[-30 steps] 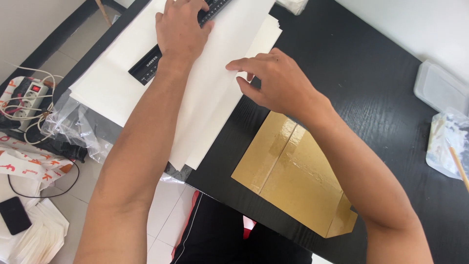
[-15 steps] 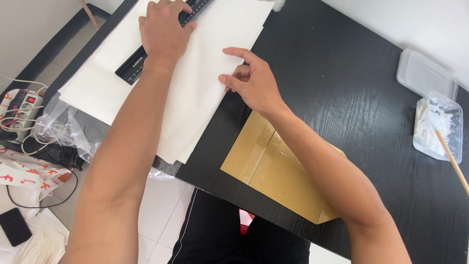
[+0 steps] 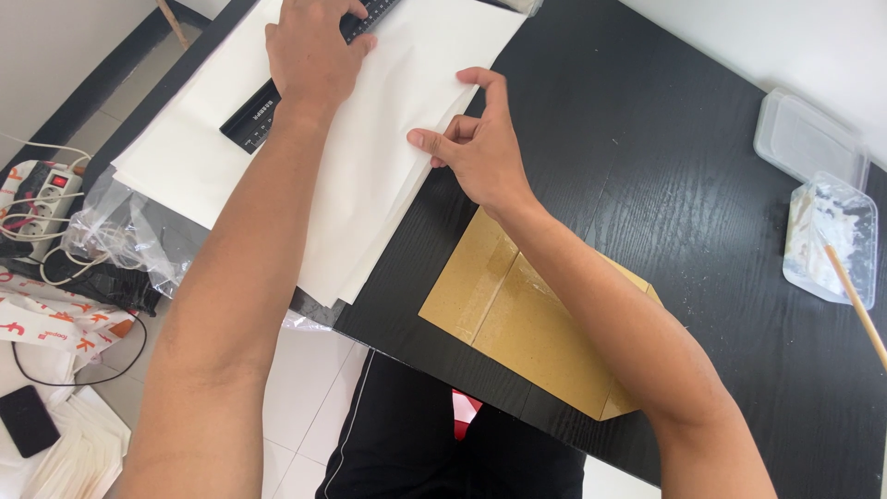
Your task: Manually assembling a paper bag by folding paper around a template and applying glue with a brush.
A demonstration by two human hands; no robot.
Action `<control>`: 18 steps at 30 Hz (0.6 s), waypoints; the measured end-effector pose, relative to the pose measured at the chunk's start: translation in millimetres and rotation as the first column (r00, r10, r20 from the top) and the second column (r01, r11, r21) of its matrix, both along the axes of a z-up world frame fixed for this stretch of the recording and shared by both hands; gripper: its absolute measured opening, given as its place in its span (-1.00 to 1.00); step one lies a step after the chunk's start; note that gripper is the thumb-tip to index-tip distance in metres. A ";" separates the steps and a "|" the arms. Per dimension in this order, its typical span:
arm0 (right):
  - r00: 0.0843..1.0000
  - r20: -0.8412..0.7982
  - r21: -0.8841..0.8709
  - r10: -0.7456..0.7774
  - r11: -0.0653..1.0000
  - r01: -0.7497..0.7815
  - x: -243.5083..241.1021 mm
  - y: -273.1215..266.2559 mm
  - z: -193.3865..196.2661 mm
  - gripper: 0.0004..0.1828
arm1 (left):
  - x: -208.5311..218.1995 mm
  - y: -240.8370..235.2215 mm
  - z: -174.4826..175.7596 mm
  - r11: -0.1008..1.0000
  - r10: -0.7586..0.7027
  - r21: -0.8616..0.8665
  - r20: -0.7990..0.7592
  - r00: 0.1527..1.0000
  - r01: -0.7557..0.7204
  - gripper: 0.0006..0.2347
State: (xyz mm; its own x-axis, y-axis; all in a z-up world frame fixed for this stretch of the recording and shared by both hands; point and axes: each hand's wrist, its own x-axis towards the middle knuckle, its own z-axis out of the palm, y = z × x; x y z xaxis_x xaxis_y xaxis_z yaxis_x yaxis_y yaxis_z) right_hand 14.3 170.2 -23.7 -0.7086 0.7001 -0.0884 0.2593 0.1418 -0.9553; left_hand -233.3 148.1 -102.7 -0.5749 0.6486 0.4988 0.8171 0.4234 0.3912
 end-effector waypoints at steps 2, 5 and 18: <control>1.000 -0.013 0.034 -0.026 0.999 0.027 -0.4 -3.7 -0.7 -0.23 | -0.1 0.3 0.4 1.000 0.002 -0.003 0.003 1.000 -0.002 -0.80; 0.993 -0.092 0.057 -0.078 0.995 0.084 -2.7 -7.7 -5.9 -0.20 | -0.8 0.8 0.0 1.000 -0.008 0.004 0.031 0.999 0.008 -0.81; 0.992 -0.102 0.228 -0.073 0.969 0.095 -5.4 -8.3 -12.8 -0.40 | -6.0 3.8 -6.3 1.000 0.009 -0.005 0.004 1.000 -0.009 -0.81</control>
